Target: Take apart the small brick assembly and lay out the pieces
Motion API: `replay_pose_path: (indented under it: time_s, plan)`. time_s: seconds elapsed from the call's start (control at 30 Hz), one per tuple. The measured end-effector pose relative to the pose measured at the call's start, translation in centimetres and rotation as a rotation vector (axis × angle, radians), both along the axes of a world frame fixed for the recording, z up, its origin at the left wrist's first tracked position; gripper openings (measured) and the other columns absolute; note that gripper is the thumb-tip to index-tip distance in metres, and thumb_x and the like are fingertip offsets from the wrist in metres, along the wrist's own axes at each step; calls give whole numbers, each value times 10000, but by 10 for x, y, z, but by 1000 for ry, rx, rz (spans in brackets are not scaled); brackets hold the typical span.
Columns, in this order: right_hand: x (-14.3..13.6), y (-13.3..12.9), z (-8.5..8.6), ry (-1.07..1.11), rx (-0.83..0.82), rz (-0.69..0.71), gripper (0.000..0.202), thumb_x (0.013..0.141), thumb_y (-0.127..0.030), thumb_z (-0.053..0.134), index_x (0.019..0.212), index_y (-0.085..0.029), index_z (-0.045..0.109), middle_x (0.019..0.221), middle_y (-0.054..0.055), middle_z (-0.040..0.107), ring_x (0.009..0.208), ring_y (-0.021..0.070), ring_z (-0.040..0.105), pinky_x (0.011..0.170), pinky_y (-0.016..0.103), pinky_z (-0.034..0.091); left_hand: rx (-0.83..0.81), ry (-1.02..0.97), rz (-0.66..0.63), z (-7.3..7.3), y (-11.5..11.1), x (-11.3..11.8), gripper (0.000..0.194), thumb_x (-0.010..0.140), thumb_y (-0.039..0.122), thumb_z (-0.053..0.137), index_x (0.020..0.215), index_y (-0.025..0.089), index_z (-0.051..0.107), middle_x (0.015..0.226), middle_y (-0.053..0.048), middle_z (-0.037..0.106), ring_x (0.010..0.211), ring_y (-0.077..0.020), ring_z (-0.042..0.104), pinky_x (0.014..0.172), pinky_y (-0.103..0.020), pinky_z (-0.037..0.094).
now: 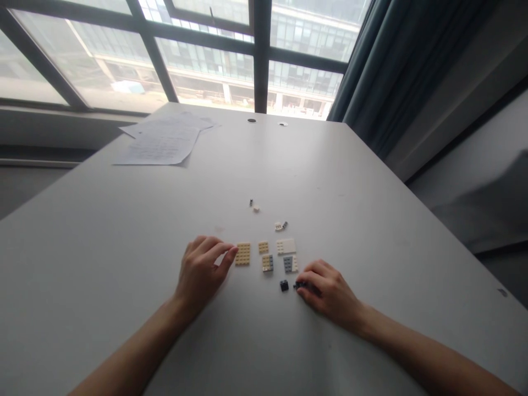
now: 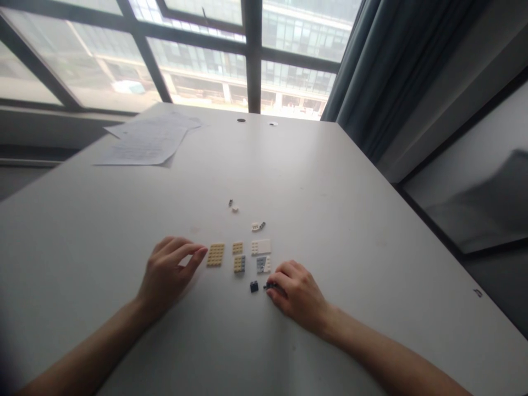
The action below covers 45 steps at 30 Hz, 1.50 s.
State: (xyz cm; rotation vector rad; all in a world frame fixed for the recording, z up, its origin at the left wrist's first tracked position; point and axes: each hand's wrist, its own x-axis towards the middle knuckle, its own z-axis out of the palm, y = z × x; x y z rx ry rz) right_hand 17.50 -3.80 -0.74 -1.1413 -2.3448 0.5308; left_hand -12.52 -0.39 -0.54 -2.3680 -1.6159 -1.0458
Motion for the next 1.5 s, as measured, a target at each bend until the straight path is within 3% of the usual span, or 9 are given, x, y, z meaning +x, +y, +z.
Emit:
replay_pose_path:
  time_s: [0.33, 1.07, 1.3, 1.5]
  plan:
    - [4, 0, -1, 19, -16, 26, 188, 850, -270, 626, 1026, -205, 627, 955, 68, 626, 894, 205, 559, 816, 352, 493, -18, -2, 3, 0, -1, 0, 183, 882, 302, 566, 770, 204, 672, 755, -25, 639, 761, -188, 537, 766, -343, 424]
    - [3, 2, -2, 15, -19, 6, 135, 859, -259, 610, 979, -209, 645, 934, 65, 631, 871, 202, 573, 793, 349, 497, -31, 15, 3, -1, -1, 0, 167, 881, 291, 570, 776, 207, 669, 771, -27, 644, 782, -195, 535, 772, -346, 416]
    - [4, 1, 1, 109, 3, -25, 173, 873, -293, 596, 1022, -216, 643, 943, 68, 634, 871, 194, 600, 774, 327, 516, -31, 15, 5, 0, -1, 0, 173, 880, 292, 566, 774, 207, 673, 765, -29, 643, 771, -193, 538, 767, -346, 419]
    - [8, 23, 10, 114, 49, -79, 152, 879, -242, 587, 1017, -214, 642, 945, 67, 627, 890, 204, 591, 788, 349, 511, -34, 12, 9, 2, -1, 1, 163, 877, 272, 567, 788, 198, 682, 768, -37, 649, 774, -194, 540, 764, -349, 419]
